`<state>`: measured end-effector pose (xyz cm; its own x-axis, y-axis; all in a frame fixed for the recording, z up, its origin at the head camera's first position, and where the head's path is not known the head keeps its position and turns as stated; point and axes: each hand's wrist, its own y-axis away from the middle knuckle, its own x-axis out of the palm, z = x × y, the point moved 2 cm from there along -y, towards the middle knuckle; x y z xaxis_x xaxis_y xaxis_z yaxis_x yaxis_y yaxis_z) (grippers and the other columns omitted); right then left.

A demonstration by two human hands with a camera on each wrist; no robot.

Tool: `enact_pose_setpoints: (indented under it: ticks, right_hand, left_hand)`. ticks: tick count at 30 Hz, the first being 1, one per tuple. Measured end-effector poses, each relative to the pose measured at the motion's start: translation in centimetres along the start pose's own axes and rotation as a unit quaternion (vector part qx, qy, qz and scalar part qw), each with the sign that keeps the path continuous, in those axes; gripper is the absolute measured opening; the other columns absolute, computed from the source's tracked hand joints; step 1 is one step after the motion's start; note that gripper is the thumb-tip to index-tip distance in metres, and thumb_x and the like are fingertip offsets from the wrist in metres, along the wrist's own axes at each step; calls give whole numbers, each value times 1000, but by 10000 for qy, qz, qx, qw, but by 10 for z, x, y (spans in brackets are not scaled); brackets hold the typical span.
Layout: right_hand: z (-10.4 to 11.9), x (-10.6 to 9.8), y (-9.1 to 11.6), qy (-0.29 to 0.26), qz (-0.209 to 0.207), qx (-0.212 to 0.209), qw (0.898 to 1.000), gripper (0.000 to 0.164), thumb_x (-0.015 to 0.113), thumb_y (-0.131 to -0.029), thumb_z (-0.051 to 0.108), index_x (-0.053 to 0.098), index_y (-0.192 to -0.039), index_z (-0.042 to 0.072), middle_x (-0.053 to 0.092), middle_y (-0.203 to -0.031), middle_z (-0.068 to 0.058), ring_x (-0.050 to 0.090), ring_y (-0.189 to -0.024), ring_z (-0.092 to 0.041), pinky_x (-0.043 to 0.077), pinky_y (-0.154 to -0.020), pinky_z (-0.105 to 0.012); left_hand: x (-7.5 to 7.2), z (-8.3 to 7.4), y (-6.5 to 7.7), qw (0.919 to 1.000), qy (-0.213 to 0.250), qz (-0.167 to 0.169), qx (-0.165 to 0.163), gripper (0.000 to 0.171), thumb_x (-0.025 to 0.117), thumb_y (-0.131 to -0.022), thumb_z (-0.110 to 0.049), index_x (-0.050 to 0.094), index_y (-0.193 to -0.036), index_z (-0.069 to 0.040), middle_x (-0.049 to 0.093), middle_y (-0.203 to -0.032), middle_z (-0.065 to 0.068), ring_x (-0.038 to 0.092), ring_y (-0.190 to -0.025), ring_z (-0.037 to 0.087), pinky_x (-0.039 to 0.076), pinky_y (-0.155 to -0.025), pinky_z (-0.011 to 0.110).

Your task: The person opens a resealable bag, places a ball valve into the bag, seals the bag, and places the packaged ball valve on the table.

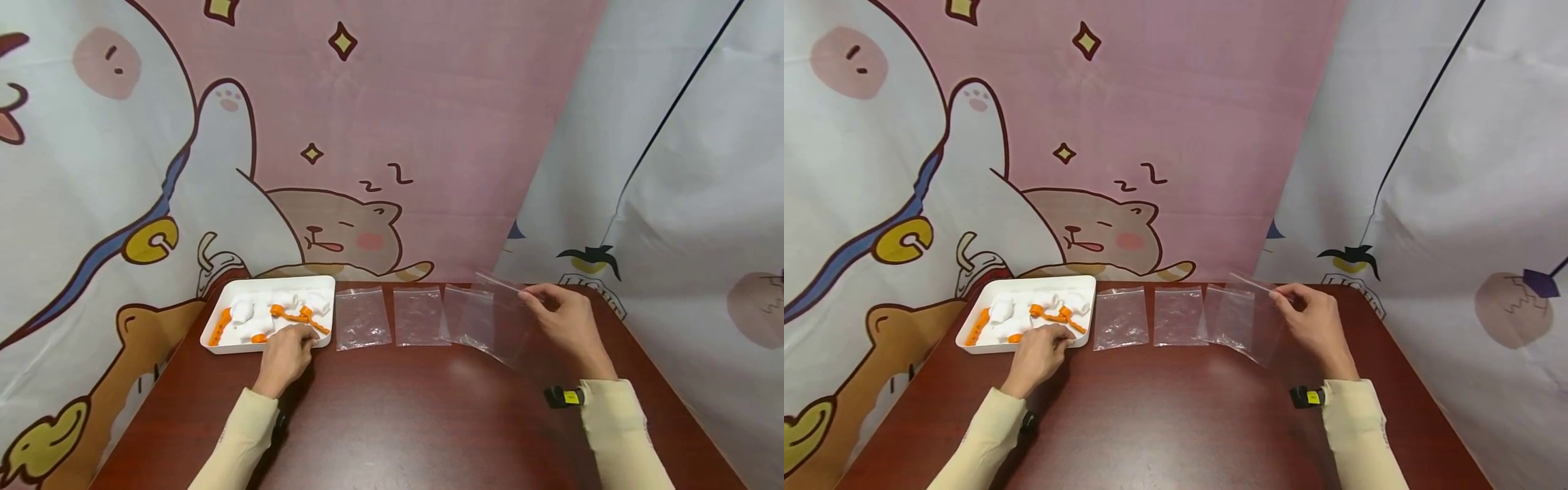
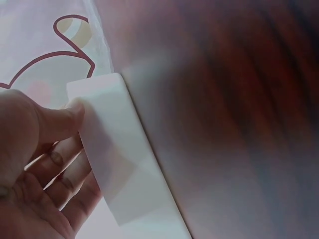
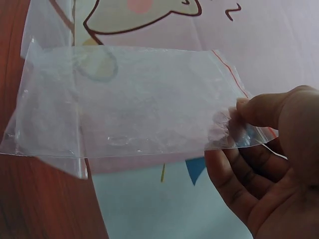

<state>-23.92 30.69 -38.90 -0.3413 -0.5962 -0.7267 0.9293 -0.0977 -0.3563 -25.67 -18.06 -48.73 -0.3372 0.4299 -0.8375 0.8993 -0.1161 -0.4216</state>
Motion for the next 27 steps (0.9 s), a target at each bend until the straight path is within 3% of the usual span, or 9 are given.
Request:
enact_pose_setpoints:
  ticks: [13, 19, 27]
  right_hand:
    - [36, 21, 4, -521, -65, -400, 9978, 22, 63, -87, 42, 69, -100, 26, 67, -84, 5, 55, -68, -13, 44, -53, -23]
    - [52, 27, 4, -699, -207, -784, 9943, 13, 66, -87, 36, 69, -97, 29, 66, -79, 10, 56, -65, -8, 44, -55, -21]
    - [74, 33, 7, -868, -227, -1235, 9883, 11, 68, -86, 30, 70, -96, 25, 66, -80, 12, 56, -65, -5, 46, -57, -20]
  left_hand:
    - [-2, -4, -4, 9989, 266, 393, 63, 10, 68, -77, -7, 72, -82, -14, 68, -78, -3, 63, -75, 17, 49, -66, 38]
    - [-4, -10, -4, 9985, 341, 402, 146, 15, 68, -76, -9, 72, -90, -12, 69, -92, 3, 63, -94, 26, 50, -78, 42]
    - [-6, -34, -6, 9969, 697, 254, 269, 24, 74, -77, -19, 68, -100, -11, 64, -106, 9, 60, -103, 29, 49, -85, 44]
